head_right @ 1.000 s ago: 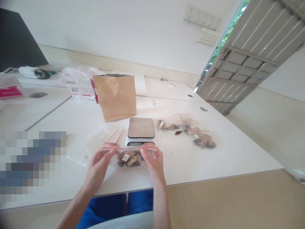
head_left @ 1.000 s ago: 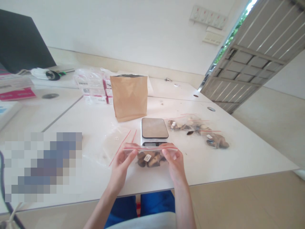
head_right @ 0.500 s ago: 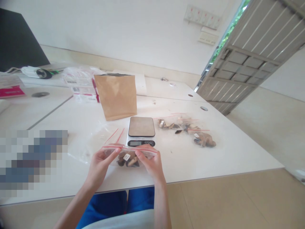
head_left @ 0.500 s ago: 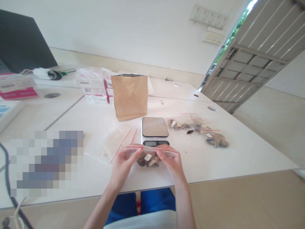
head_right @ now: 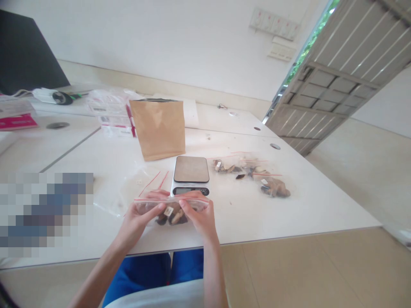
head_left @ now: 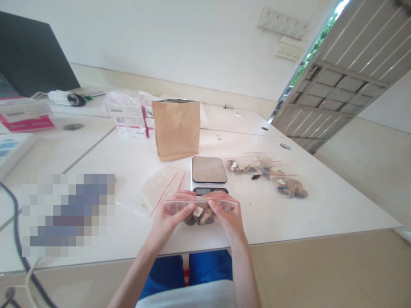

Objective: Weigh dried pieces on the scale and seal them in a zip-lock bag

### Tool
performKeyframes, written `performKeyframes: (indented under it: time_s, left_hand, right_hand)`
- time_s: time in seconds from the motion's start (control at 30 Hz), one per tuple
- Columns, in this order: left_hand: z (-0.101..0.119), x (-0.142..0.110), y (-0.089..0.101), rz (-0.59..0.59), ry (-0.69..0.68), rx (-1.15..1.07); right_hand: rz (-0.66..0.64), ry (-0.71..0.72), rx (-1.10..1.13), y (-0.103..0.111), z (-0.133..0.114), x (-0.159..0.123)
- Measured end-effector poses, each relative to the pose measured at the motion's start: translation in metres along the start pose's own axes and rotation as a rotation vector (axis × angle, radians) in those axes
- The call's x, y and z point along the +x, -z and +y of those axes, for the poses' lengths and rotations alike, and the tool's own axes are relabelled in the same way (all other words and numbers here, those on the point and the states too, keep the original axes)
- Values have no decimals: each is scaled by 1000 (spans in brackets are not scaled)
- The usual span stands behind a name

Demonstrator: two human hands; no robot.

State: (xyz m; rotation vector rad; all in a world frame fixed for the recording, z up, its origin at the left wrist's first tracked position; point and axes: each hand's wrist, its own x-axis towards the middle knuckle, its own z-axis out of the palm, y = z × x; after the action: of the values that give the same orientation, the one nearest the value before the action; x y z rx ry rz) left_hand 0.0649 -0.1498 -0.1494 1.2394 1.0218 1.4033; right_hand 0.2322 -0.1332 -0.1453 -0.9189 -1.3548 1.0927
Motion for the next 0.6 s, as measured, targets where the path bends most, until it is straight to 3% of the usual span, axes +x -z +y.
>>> performKeyframes:
  time_s: [0.13, 0.3, 0.6]
  left_hand:
    - [4, 1, 0, 2, -5, -3]
    - [8, 5, 1, 28, 15, -10]
    - [14, 11, -3, 69, 2, 18]
  right_hand:
    - [-137, -54, 50, -1, -7, 4]
    - [-163, -23, -39, -4, -15, 12]
    - [55, 111, -175, -13, -12, 14]
